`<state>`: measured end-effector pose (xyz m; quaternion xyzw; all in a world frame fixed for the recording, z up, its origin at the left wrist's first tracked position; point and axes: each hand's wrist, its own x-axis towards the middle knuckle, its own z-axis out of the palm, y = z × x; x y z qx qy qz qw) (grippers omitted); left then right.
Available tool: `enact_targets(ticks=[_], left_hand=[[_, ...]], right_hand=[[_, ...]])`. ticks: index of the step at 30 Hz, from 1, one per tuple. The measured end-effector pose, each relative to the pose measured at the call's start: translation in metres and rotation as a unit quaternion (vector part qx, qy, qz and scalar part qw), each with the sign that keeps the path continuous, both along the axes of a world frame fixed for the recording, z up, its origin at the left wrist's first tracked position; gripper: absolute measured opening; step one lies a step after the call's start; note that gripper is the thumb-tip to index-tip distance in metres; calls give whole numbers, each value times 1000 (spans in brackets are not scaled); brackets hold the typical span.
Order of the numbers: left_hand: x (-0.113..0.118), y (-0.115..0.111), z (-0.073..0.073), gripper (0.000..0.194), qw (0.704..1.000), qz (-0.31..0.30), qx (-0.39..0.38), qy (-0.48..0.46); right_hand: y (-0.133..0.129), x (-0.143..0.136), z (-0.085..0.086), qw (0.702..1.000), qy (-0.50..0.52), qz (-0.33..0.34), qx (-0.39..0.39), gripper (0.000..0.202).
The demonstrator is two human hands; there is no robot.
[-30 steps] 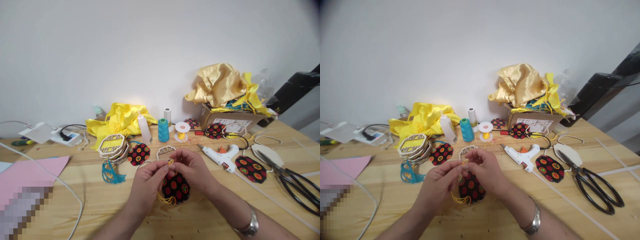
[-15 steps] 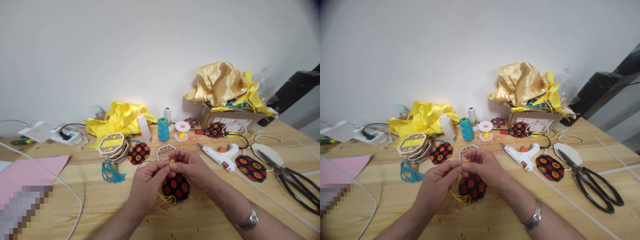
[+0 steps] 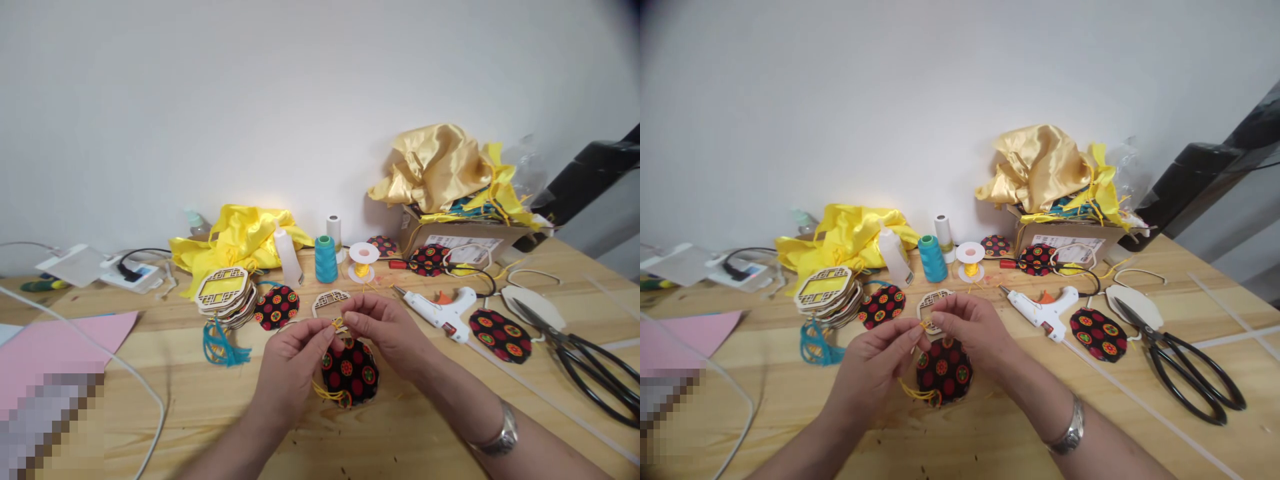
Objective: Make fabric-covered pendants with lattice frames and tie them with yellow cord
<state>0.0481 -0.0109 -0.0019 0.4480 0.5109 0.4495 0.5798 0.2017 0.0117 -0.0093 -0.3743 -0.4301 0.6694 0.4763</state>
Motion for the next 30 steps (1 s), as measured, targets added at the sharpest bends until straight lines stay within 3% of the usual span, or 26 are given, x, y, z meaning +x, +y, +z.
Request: enact_targets(ticks=[4,8,12,25,30], left_hand=[[1,2,-1,15,997,12,-39,-67],[2,5,-4,18,988,18,-59,-143],[2,6,-5,18,986,18,-67,-155],[3,2,-8,15,996,7,-33,-88],[3,3,-8,16,989,3,-57,-134]], right_hand=[[0,-1,1,999,-46,-12,22,13],[-3,-4,2,976,-160,-62,136,2],[-6,-5,1,949,-205,-82,226,8],[-8,-4,-1,905,-288,-102,296,11],[-9,-3,-3,885,-307,-103,334,14]])
